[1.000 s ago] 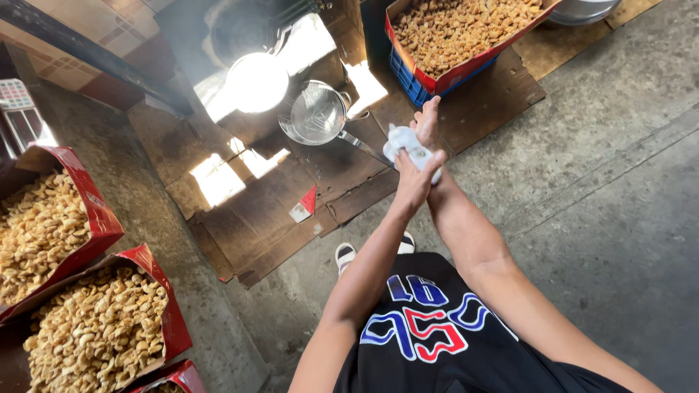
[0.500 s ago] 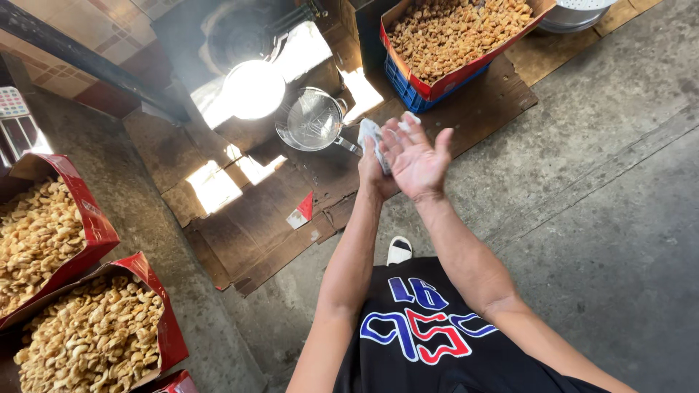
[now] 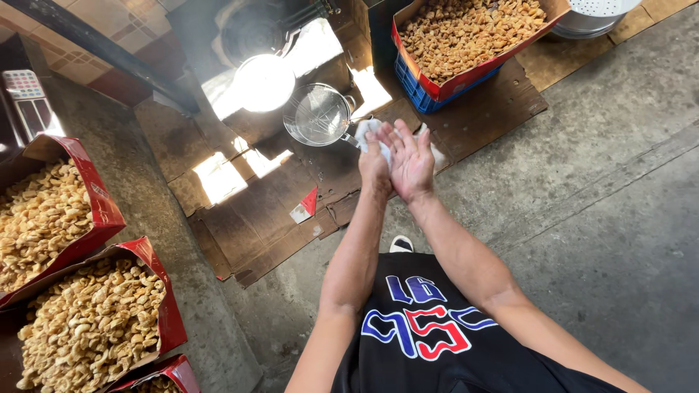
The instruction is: The person uses a long-handled strainer to scoop fried snack pieces from a large wok of hot oil and transfers them into a cardboard box. They then wipe their hands with a cloth and continue scooping more fried pieces from the wok into the box.
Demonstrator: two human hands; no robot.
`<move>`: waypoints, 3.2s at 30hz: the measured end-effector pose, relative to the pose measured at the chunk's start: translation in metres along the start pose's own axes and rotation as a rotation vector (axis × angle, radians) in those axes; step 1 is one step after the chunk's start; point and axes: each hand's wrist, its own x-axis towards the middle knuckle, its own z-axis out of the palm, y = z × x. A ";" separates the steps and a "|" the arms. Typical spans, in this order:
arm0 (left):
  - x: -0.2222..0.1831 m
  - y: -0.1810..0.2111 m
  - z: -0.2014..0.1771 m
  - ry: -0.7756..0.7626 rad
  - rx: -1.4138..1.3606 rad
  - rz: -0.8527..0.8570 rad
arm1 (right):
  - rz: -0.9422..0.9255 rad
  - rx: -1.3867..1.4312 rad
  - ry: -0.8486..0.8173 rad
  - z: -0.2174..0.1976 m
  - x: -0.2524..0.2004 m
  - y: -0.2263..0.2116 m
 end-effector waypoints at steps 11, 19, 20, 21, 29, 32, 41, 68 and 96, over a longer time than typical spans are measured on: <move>-0.046 -0.023 -0.007 -0.424 1.139 0.222 | 0.307 0.327 -0.499 -0.106 0.039 0.000; -0.094 0.024 0.036 -0.516 0.414 0.283 | 0.242 -0.109 0.206 -0.037 0.009 -0.034; -0.085 0.031 0.044 -0.491 0.097 0.229 | 0.238 -0.025 0.114 -0.024 -0.005 -0.028; -0.079 0.035 0.050 -0.455 -0.219 0.172 | 0.235 0.058 0.023 -0.014 -0.018 -0.022; -0.042 0.013 0.028 -0.425 -0.445 0.005 | 0.115 -0.306 0.312 -0.034 0.010 -0.003; -0.060 -0.025 0.018 -0.429 0.082 0.121 | 0.065 -0.300 0.246 -0.054 0.042 -0.031; -0.001 -0.050 -0.047 -0.074 0.601 0.216 | 0.157 -0.004 0.101 -0.097 0.052 -0.067; 0.378 -0.335 -0.373 0.185 0.635 -0.178 | 0.229 -1.298 -0.021 -0.543 0.293 0.199; 0.429 -0.314 -0.348 0.162 0.383 -0.234 | 0.477 -1.615 -0.093 -0.565 0.243 0.175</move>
